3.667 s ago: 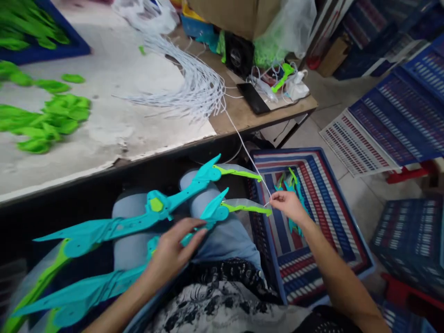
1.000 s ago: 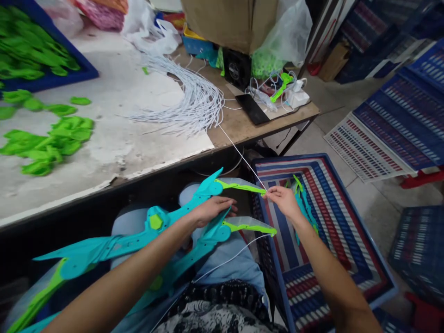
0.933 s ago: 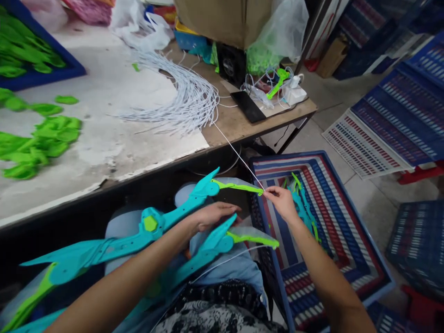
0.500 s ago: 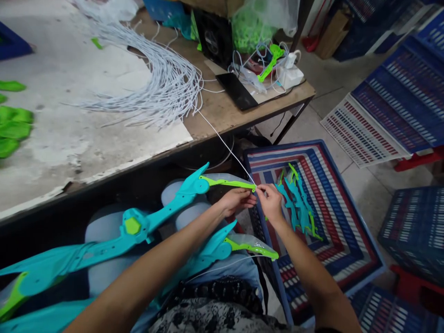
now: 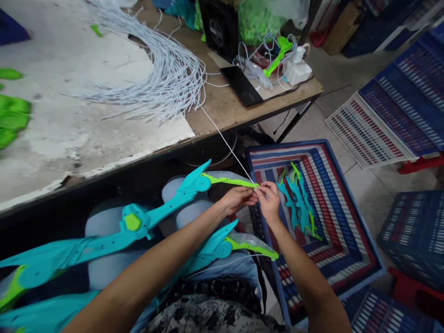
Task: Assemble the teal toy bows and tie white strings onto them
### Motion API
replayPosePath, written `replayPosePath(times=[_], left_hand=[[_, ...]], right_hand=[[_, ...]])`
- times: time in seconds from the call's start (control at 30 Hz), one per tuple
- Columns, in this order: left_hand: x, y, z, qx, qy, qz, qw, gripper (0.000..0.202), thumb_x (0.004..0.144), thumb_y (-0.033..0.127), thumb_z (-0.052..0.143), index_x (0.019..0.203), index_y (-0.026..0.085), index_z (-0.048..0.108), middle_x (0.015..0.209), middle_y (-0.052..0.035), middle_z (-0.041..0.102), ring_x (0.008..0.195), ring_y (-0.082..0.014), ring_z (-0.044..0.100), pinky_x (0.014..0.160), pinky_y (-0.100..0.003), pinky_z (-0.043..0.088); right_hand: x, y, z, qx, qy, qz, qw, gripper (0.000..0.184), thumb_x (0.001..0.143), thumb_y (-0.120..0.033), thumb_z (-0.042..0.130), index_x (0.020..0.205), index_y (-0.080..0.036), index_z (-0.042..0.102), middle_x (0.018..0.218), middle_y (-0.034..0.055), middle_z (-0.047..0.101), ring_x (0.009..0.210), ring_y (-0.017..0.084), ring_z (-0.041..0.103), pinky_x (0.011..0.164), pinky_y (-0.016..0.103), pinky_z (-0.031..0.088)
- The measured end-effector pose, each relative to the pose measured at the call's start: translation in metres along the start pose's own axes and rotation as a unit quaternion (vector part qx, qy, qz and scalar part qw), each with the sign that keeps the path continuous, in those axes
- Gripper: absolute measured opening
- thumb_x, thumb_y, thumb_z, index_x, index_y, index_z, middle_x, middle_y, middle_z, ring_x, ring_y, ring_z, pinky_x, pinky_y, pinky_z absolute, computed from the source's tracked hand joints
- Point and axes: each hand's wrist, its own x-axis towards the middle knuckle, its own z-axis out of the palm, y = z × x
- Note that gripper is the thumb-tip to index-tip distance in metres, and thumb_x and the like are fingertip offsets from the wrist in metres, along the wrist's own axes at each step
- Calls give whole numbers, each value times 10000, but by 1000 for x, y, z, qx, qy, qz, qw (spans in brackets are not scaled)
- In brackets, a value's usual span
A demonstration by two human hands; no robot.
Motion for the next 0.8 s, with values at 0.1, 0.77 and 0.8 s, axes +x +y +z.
replayPosePath(times=[0.1, 0.77, 0.8], left_hand=[[2, -1, -1, -2, 0, 4, 1000, 136, 868, 79, 578, 771, 78, 674, 663, -60, 669, 580, -97, 641, 620, -202, 528], [6, -5, 1, -9, -29, -4, 1000, 81, 825, 124, 661, 757, 80, 668, 692, -64, 689, 582, -85, 642, 618, -184, 520], [5, -4, 2, -10, -25, -5, 1000, 88, 830, 108, 647, 749, 79, 666, 692, -63, 688, 586, -87, 643, 617, -184, 519]], right_hand=[[-3, 4, -3, 21, -15, 27, 999, 129, 815, -304, 629, 806, -206, 711, 927, 64, 627, 865, 193, 601, 739, 332, 507], [-5, 14, 6, 60, 10, 85, 995, 182, 809, -380, 619, 811, -203, 658, 978, 63, 572, 945, 198, 575, 832, 353, 491], [-5, 14, 5, 54, 10, 81, 995, 176, 810, -376, 621, 811, -204, 658, 974, 62, 573, 943, 199, 575, 827, 353, 492]])
